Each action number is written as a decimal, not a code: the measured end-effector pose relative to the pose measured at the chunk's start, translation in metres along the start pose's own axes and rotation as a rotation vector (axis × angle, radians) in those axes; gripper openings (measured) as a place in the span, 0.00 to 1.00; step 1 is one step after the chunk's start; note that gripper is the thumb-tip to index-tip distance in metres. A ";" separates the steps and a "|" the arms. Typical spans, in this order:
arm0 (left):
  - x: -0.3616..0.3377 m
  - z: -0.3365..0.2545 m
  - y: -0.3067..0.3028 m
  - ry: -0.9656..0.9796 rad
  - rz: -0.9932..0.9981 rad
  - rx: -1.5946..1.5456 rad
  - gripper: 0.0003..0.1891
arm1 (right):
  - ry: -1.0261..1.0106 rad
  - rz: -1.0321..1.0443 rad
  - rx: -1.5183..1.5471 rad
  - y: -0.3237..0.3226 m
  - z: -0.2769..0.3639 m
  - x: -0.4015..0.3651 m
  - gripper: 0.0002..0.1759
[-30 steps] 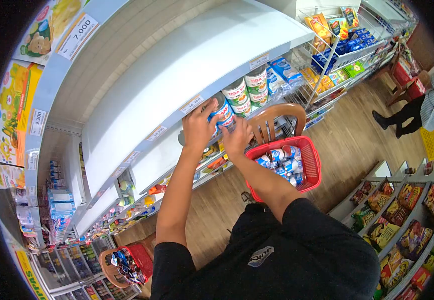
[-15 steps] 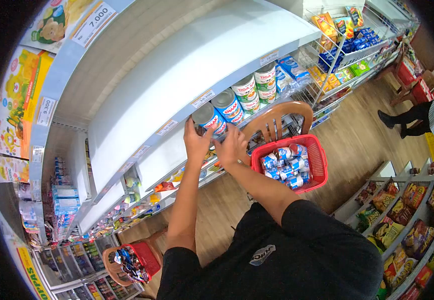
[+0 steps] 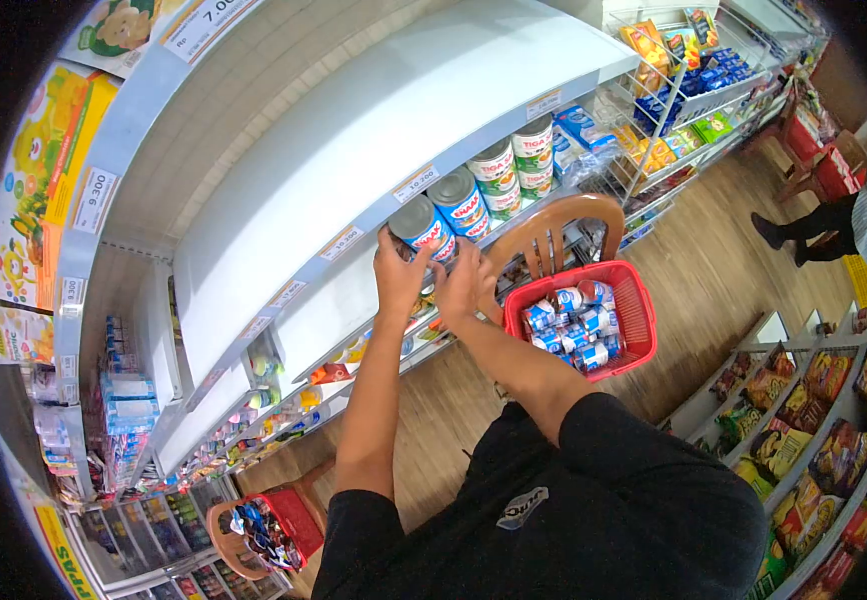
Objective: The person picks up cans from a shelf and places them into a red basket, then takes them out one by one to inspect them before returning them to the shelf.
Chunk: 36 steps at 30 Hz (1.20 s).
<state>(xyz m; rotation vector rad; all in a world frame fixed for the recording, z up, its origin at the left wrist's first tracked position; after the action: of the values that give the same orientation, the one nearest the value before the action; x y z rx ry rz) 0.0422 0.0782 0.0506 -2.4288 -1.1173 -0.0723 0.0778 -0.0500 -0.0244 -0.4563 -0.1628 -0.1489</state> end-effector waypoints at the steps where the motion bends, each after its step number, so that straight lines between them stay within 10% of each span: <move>1: 0.000 0.002 0.000 0.000 0.007 -0.025 0.38 | -0.013 0.024 0.001 0.000 -0.001 -0.001 0.38; 10: -0.041 0.013 -0.037 0.168 -0.263 -0.117 0.31 | -0.344 0.115 0.299 -0.076 -0.081 0.009 0.21; 15: -0.144 0.066 -0.065 0.033 -0.480 -0.152 0.18 | -0.055 0.291 0.149 -0.173 -0.219 -0.005 0.09; 18: -0.203 0.129 -0.033 -0.203 -0.264 -0.238 0.17 | 0.225 0.338 0.002 -0.219 -0.352 -0.029 0.10; 20: -0.254 0.162 0.003 -0.717 -0.038 -0.365 0.17 | 0.560 0.359 -0.132 -0.255 -0.411 -0.053 0.10; 24: -0.301 0.190 0.029 -0.965 0.008 -0.441 0.18 | 0.844 0.423 -0.172 -0.298 -0.486 -0.097 0.11; 36: -0.231 0.239 0.187 -0.884 0.787 -0.087 0.21 | 1.183 0.036 0.176 -0.293 -0.439 -0.193 0.11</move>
<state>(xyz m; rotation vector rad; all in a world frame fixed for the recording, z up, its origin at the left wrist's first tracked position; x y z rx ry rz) -0.0098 -0.0869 -0.2893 -2.8459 -0.3294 1.3088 -0.1094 -0.4859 -0.3248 -0.1397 0.9855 -0.3421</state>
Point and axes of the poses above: each hand's wrist, its own x-axis towards the middle knuckle, its own y-axis out of the palm, z = x × y, the point moved 8 cm from there along x, towards the middle knuckle, and after that the axes turned 9 degrees about -z, right-handed, at the moved point
